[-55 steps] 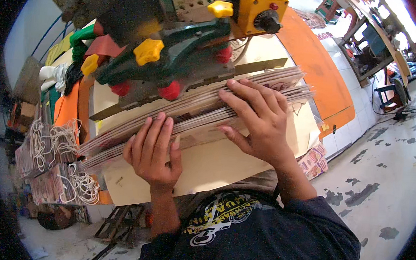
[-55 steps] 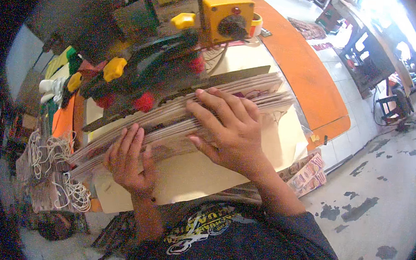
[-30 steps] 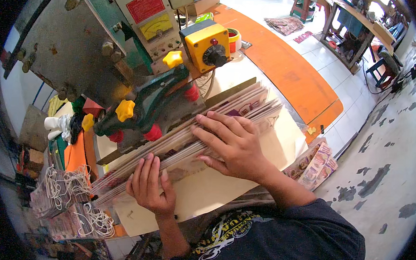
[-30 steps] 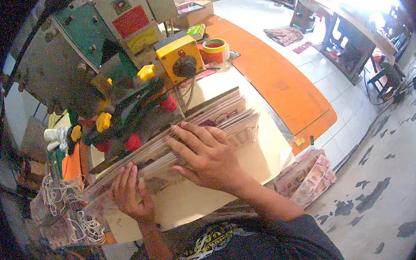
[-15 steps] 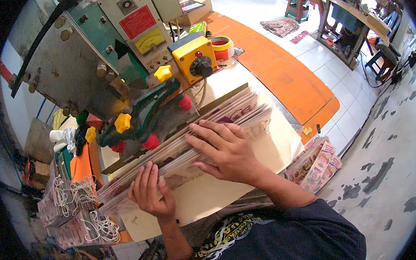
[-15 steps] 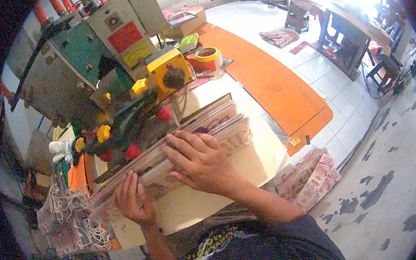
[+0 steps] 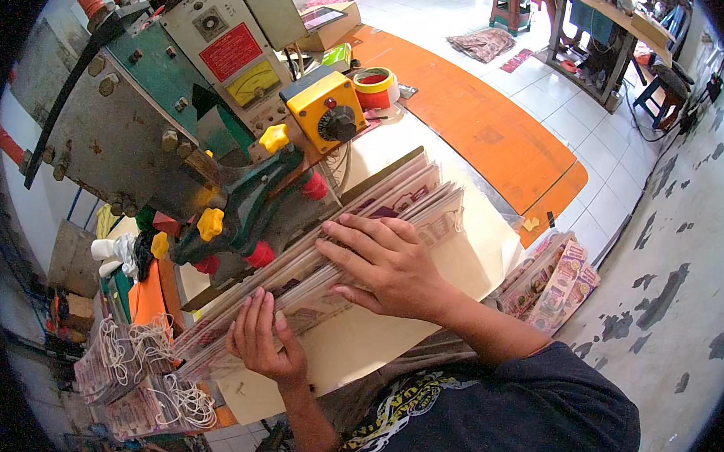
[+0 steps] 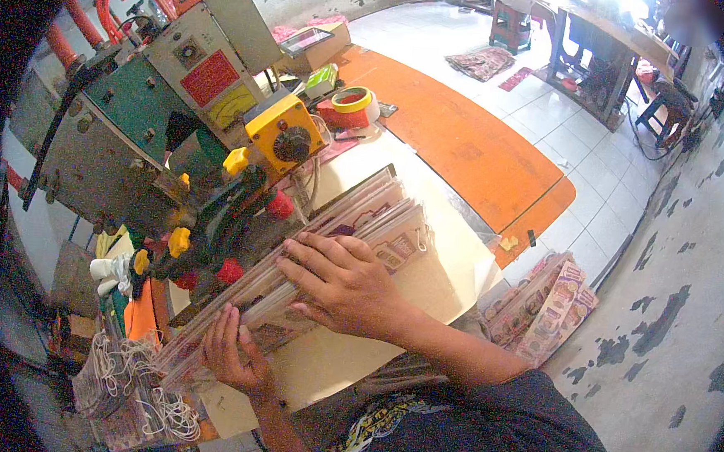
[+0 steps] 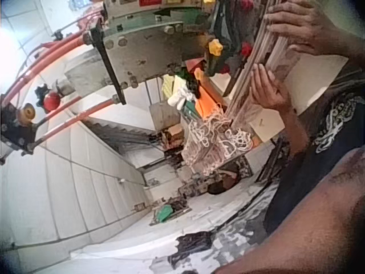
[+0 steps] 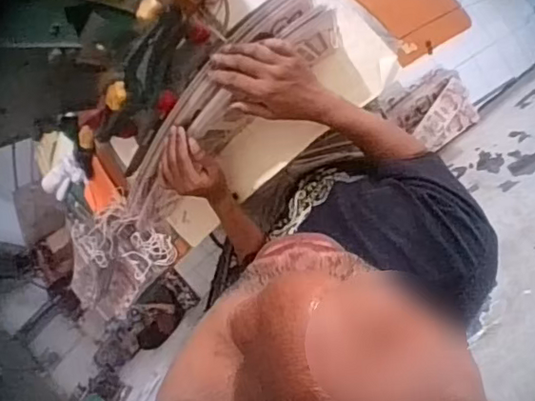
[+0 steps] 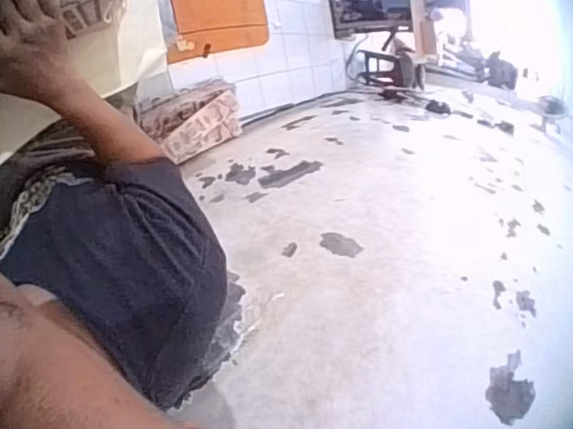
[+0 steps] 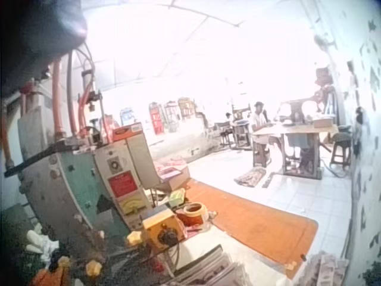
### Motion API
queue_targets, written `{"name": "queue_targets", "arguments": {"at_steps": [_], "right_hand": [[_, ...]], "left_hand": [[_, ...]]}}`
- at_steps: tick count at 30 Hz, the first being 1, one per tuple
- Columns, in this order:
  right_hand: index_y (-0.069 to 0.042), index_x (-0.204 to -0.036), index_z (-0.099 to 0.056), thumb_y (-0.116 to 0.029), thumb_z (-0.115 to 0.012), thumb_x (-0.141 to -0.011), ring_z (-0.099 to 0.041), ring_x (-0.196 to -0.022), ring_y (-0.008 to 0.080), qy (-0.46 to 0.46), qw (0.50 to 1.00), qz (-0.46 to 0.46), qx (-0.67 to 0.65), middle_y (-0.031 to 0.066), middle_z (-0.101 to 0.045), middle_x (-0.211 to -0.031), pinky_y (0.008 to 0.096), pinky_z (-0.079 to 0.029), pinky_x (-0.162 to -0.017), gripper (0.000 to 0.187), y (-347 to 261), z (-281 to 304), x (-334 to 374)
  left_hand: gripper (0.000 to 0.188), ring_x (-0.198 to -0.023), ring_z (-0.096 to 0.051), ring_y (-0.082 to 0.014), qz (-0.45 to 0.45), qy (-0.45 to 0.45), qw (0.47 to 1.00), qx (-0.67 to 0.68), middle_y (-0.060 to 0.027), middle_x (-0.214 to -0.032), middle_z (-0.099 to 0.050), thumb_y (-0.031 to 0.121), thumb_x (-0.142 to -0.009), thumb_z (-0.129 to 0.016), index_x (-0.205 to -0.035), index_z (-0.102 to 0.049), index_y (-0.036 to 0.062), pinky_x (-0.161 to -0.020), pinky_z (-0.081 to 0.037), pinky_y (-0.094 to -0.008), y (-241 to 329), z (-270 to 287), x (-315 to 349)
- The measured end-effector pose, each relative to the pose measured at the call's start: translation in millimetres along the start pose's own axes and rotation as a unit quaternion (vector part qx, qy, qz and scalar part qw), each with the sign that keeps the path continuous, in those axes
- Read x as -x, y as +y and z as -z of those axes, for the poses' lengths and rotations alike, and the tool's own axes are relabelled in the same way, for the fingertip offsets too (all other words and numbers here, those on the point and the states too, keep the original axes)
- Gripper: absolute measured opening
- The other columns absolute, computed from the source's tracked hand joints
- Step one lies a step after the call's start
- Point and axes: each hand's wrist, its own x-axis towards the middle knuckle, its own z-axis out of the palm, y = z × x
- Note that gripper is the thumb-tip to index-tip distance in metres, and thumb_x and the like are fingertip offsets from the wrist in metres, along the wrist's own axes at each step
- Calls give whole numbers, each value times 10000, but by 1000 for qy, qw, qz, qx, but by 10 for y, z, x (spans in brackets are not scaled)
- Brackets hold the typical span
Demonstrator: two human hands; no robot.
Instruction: The person aligns and organizes a stack of printed product labels on a workbench, checking the edges of the sheets before lifting the entire stack.
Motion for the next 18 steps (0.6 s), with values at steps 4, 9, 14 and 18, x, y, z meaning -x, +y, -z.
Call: {"name": "queue_targets", "arguments": {"at_steps": [4,9,14,18], "right_hand": [[-131,-1376,-594,-446,-711,-873,-509,-1348,222,2,1000,-2,0,57,-575,-1433,422,-374,-1066,605,-10,1,-1],[-142,-1368,-597,-449,-724,-859,-515,-1334,231,0,1000,-10,-1,60,-569,-1440,426,-375,-1063,608,-16,-14,0],[-152,-1334,-613,-446,-738,-845,-517,-1330,239,2,1000,-15,-3,63,-561,-1453,433,-378,-1056,585,-40,0,-9],[-150,-1284,-627,-442,-744,-838,-523,-1330,247,4,1000,-17,-7,70,-549,-1475,439,-383,-1049,546,-52,13,-27]], "left_hand": [[308,-1177,-665,-266,3,2,1000,-5,-65,-1233,-737,254,-1043,-521,-1200,-724,84,-1065,-360,-424,17,10,3],[313,-1183,-661,-259,9,-2,1000,-1,-58,-1240,-735,253,-1044,-516,-1214,-722,90,-1072,-351,-419,16,2,13],[314,-1188,-656,-246,14,-10,1000,1,-49,-1249,-733,247,-1041,-519,-1223,-724,93,-1082,-341,-410,17,31,14],[315,-1180,-657,-240,22,-13,1000,0,-45,-1252,-732,246,-1036,-528,-1223,-725,87,-1082,-342,-406,2,37,37]]}}
